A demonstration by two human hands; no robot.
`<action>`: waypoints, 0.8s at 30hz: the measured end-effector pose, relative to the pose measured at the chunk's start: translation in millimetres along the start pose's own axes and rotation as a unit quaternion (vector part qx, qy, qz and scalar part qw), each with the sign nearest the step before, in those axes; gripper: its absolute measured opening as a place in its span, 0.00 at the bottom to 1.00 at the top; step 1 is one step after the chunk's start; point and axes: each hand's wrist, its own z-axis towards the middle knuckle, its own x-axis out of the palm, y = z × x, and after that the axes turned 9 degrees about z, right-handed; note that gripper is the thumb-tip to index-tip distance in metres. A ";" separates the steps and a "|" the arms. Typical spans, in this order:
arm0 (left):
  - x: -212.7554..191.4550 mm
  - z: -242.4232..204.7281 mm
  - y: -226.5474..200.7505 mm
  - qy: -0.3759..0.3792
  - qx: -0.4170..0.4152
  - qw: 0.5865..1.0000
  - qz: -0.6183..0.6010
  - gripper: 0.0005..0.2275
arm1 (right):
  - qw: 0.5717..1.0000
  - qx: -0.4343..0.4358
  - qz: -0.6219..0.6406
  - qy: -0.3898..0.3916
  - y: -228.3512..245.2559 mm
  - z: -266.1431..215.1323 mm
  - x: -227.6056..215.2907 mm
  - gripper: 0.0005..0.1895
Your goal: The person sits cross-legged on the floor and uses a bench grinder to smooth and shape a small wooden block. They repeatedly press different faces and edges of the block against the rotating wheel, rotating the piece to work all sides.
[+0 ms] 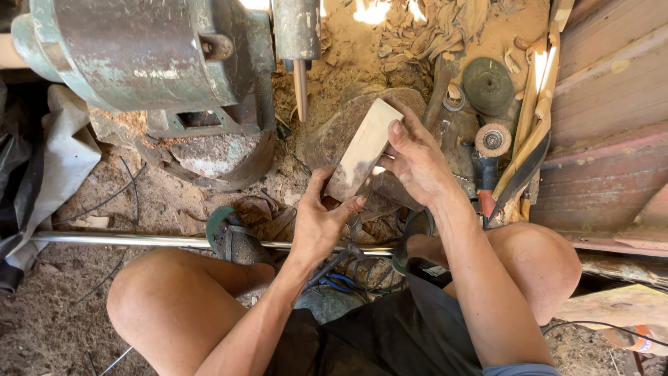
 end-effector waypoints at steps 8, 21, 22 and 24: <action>0.8 1.5 3.1 0.035 0.053 0.994 -0.085 0.30 | 0.999 -0.030 0.012 -0.023 -4.7 5.8 -4.9 0.30; 4.0 19.4 7.7 0.187 -0.060 0.788 -0.583 0.21 | 0.995 0.024 0.069 0.067 -19.6 17.2 5.3 0.33; 4.5 23.4 8.9 0.163 -0.060 0.824 -0.539 0.20 | 0.995 0.018 0.069 0.063 -18.5 22.9 5.1 0.34; 3.3 28.0 11.6 0.106 -0.057 0.888 -0.445 0.19 | 0.996 0.020 0.067 0.047 -16.6 27.9 5.9 0.39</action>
